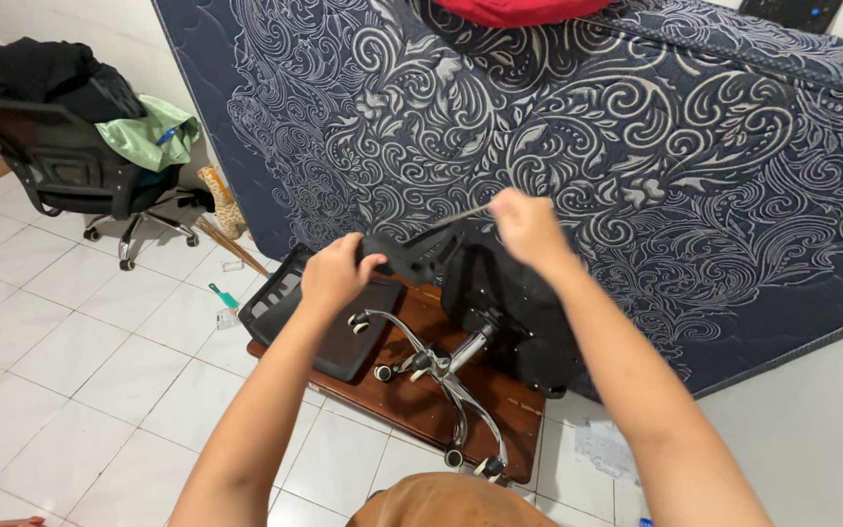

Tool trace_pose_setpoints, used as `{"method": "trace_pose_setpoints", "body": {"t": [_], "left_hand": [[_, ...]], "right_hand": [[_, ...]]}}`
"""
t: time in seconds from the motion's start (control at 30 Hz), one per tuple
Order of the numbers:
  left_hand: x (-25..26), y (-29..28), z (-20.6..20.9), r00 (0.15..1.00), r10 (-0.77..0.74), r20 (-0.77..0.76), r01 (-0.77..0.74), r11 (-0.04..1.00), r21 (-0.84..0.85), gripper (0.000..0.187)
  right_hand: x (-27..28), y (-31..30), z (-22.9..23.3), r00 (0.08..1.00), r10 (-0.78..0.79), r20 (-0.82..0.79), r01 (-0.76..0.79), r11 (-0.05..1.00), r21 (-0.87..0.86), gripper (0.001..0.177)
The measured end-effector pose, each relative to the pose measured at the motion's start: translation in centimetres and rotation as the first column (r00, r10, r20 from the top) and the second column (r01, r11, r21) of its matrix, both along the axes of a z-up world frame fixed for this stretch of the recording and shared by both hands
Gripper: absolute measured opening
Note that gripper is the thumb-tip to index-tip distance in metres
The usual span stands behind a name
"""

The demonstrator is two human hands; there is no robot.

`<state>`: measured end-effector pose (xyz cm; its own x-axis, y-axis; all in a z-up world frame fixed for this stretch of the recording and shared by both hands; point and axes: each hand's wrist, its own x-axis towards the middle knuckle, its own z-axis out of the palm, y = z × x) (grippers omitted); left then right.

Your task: The person uses a screwdriver to attach the armrests to the seat of an office chair. They flip the chair over, align the armrests, and tighten the screws to secure them in place.

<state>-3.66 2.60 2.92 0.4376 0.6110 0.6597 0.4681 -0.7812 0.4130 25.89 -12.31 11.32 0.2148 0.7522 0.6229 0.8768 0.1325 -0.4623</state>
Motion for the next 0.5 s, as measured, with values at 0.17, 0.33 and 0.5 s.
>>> {"method": "trace_pose_setpoints", "body": {"t": [0.17, 0.33, 0.5], "left_hand": [[-2.6, 0.7, -1.2, 0.994, -0.06, 0.09, 0.055, 0.997, 0.056, 0.051], [-3.4, 0.5, -0.6, 0.98, -0.088, 0.179, 0.072, 0.993, 0.093, 0.049], [-3.8, 0.3, 0.6, 0.975, -0.085, 0.207, 0.063, 0.992, 0.111, 0.052]], "right_hand": [[7.4, 0.2, -3.8, 0.844, -0.1, -0.527, 0.065, 0.994, -0.085, 0.036], [10.3, 2.7, -11.3, 0.477, -0.03, -0.879, 0.012, 1.0, -0.027, 0.034], [8.5, 3.3, -11.7, 0.266, 0.0, -0.964, -0.015, 1.0, -0.004, 0.042]]}}
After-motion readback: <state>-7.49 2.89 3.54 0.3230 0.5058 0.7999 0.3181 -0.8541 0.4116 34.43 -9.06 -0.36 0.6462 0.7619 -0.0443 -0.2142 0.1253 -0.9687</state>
